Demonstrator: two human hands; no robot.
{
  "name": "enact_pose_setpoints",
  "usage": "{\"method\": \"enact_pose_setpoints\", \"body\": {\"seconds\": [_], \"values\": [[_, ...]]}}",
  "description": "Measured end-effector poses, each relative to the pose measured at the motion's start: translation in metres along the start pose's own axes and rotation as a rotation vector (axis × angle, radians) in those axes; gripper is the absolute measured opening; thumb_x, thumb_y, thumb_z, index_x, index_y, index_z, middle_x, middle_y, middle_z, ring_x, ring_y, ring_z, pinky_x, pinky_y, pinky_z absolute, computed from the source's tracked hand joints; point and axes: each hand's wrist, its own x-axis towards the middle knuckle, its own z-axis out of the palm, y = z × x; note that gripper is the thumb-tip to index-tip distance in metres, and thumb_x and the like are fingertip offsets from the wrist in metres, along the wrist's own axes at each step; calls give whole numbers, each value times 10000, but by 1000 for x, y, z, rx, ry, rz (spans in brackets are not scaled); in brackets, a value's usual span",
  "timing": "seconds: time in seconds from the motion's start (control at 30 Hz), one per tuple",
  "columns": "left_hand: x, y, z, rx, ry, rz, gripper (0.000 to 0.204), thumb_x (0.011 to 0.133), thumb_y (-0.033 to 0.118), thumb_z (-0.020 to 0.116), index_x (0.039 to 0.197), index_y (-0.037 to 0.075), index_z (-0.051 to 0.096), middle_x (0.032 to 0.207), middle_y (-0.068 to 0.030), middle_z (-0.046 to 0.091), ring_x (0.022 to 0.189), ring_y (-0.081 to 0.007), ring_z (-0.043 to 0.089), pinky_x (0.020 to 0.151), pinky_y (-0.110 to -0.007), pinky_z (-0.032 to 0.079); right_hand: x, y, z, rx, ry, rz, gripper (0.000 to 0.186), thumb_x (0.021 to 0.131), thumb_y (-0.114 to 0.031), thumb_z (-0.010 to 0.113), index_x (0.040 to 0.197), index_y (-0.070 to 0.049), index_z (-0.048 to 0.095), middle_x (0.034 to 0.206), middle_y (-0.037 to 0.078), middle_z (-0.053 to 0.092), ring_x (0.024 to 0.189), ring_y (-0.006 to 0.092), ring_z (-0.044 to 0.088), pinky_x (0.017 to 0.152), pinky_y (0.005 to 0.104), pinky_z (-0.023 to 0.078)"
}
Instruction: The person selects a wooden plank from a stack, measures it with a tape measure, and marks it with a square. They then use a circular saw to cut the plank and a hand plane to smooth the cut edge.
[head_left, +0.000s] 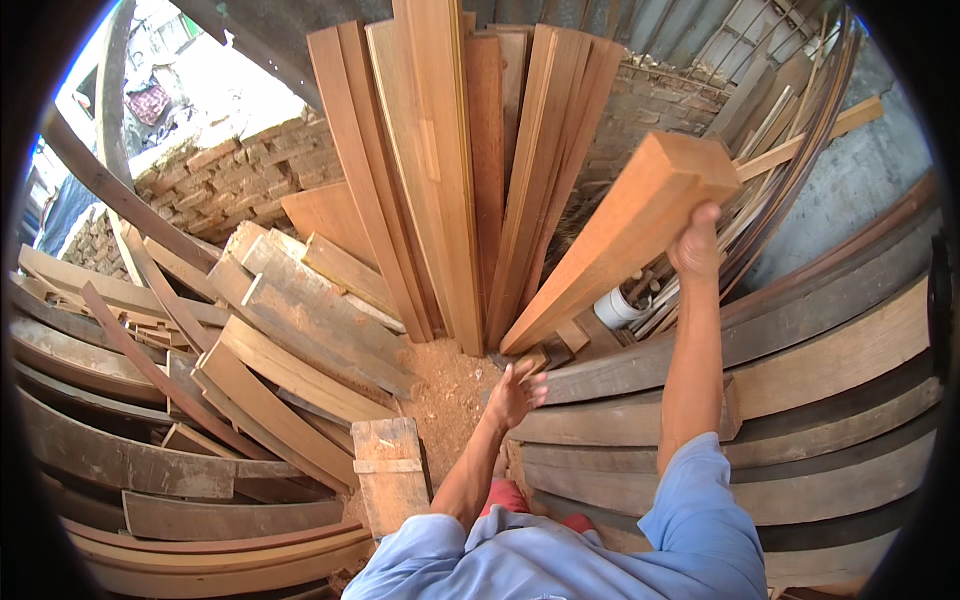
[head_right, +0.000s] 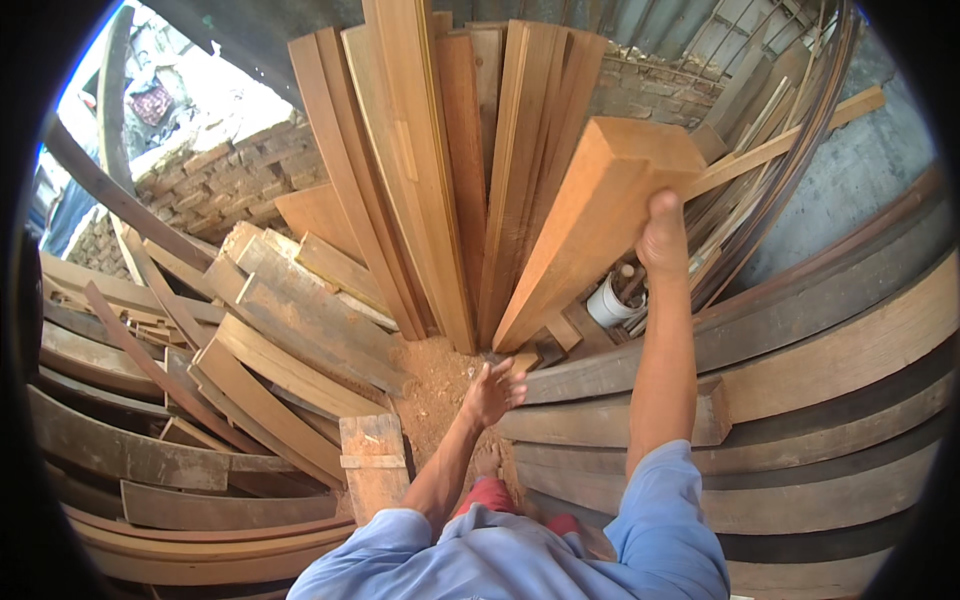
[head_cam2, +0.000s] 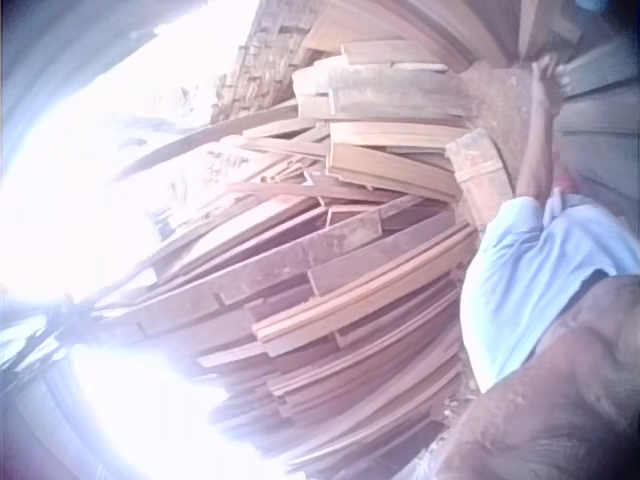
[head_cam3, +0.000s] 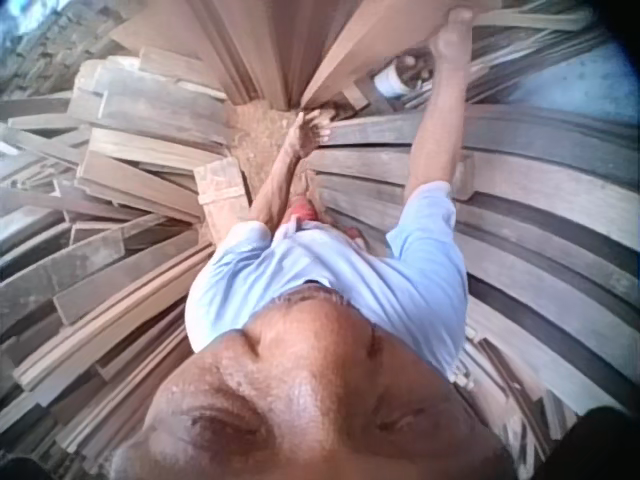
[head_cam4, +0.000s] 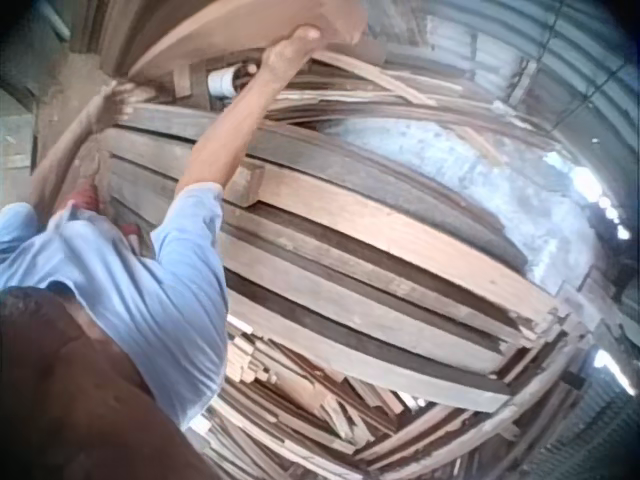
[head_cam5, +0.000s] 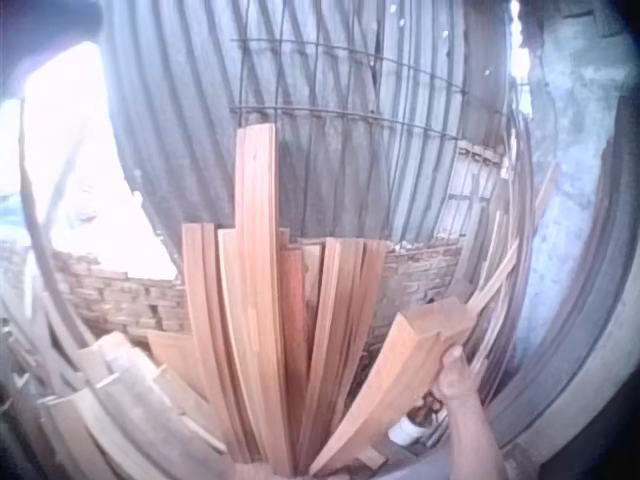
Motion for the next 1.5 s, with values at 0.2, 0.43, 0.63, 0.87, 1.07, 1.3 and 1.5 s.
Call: {"method": "enact_pose_setpoints", "body": {"seconds": [0.2, 0.43, 0.63, 0.87, 1.07, 1.3, 1.5], "values": [[-91, -24, -106, 16, 245, -124, 601, 1026, 627, 420, 1405, 167, 495, 1243, -120, 642, 1039, -305, 627, 942, -492, 491, 80, 37, 42, -163, -97, 125, 1118, 803, -768, 688, 1497, 51, 376, 1465, 153, 496, 1389, 242, 437, 1134, 403, 384], [-138, -39, -145, 30, 484, -131, 573, 1034, 613, 408, 1366, 158, 514, 1229, -113, 623, 1058, -311, 612, 942, -505, 492, 124, 68, 60, -183, -112, 148, 1105, 823, -773, 665, 1468, 84, 399, 1411, 191, 531, 1349, 265, 485, 1120, 405, 398], [-132, -42, -153, 174, 535, -145, 583, 1055, 599, 376, 1399, 145, 501, 1274, -110, 608, 1093, -310, 603, 960, -490, 486, 145, 100, 70, -275, -115, 182, 1095, 833, -766, 659, 1459, 96, 405, 1399, 222, 532, 1336, 285, 502, 1102, 401, 415], [-120, -42, -130, 421, 559, -258, 608, 1074, 528, 349, 1496, 102, 449, 1374, -129, 582, 1175, -315, 583, 1018, -481, 456, 128, 141, 46, -1102, -325, 181, 736, 981, -394, 670, 1470, 89, 407, 1266, 205, 655, 1200, 252, 608, 1050, 366, 465], [-119, -49, -117, 493, 573, -265, 609, 1073, 498, 355, 1510, 81, 434, 1379, -138, 584, 1202, -325, 578, 1045, -482, 445, -44, 204, -17, -757, -455, 556, 518, 957, -270, 706, 1308, 92, 588, 1038, 128, 748, 867, 155, 687, 776, 316, 553], [-121, -60, -118, 529, 630, -224, 611, 1070, 467, 374, 1516, 53, 427, 1389, -163, 579, 1180, -343, 600, 1035, -486, 459, -290, 210, -46, -654, -513, 941, 339, 922, -299, 720, 1067, 6, 711, 853, 75, 712, 732, 148, 679, 666, 322, 545], [-130, -86, -114, 600, 626, -123, 589, 1064, 446, 412, 1490, 40, 455, 1310, -152, 625, 1089, -316, 639, 982, -466, 492, -437, 162, -59, -634, -495, 1174, 528, 897, -375, 720, 1188, 64, 688, 1155, 235, 728, 1079, 289, 714, 941, 385, 543]]}}
